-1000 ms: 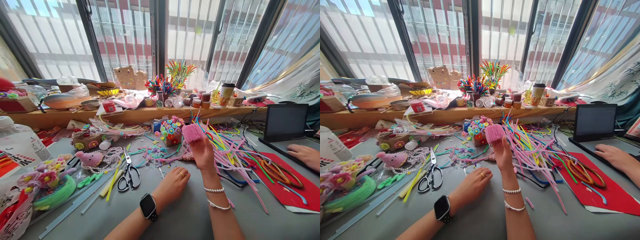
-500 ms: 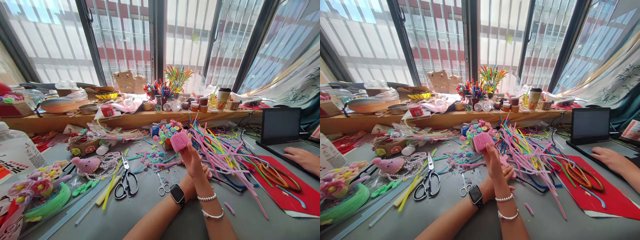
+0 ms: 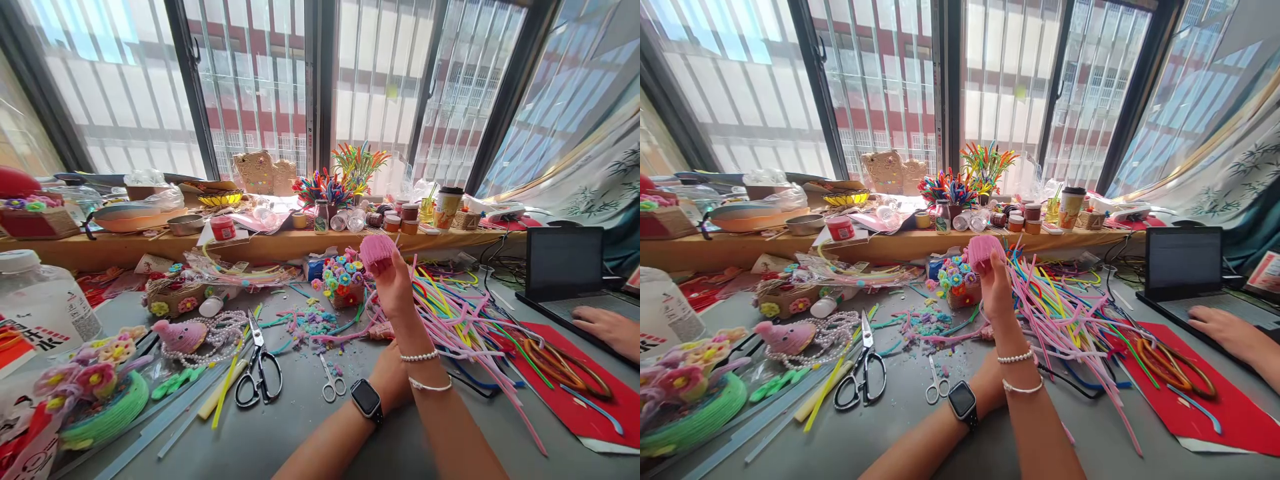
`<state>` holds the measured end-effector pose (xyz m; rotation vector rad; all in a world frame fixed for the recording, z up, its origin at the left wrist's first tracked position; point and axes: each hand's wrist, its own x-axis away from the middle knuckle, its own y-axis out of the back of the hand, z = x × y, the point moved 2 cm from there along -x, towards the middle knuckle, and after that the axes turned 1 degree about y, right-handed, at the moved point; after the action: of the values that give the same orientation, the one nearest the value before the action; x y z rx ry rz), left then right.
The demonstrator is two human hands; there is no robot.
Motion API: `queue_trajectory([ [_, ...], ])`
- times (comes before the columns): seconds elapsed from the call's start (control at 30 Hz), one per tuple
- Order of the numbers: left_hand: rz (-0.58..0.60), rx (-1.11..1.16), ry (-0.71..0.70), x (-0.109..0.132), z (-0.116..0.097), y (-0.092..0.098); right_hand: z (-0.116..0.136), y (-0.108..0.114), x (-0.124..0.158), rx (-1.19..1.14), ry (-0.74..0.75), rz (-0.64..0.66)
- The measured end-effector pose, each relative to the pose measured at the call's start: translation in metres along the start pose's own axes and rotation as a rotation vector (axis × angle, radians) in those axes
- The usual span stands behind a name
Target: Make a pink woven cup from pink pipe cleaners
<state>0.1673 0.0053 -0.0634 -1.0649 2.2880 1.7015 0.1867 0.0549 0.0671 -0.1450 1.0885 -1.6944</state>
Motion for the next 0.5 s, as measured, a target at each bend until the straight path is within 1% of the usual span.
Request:
queue_trajectory([
  [0.07, 0.021, -0.004, -0.066, 0.002, 0.001, 0.001, -0.004, 0.004, 0.010, 0.040, -0.049, 0.010],
  [0.13, 0.040, -0.008, -0.131, 0.011, 0.001, 0.006, -0.007, 0.010, 0.022, 0.059, -0.075, -0.014],
  [0.2, 0.070, -0.025, -0.178, 0.026, 0.001, 0.018, -0.009, 0.018, 0.032, 0.069, -0.079, -0.041],
  [0.23, 0.091, -0.037, -0.181, 0.036, 0.002, 0.028, -0.010, 0.022, 0.036, 0.077, -0.081, -0.055],
  [0.27, 0.122, -0.048, -0.149, 0.046, 0.004, 0.039, -0.011, 0.025, 0.040, 0.091, -0.088, -0.065],
  [0.3, 0.149, -0.048, -0.092, 0.056, 0.007, 0.052, -0.014, 0.029, 0.043, 0.110, -0.105, -0.077],
  [0.33, 0.144, -0.029, -0.005, 0.064, 0.013, 0.066, -0.017, 0.033, 0.047, 0.135, -0.142, -0.079],
  [0.37, 0.113, 0.009, 0.095, 0.072, 0.020, 0.082, -0.022, 0.036, 0.050, 0.158, -0.184, -0.080],
  [0.43, -0.018, 0.120, 0.306, 0.083, 0.037, 0.113, -0.032, 0.041, 0.055, 0.175, -0.255, -0.080],
  [0.5, -0.226, 0.262, 0.506, 0.090, 0.055, 0.137, -0.042, 0.043, 0.060, 0.172, -0.302, -0.066],
])
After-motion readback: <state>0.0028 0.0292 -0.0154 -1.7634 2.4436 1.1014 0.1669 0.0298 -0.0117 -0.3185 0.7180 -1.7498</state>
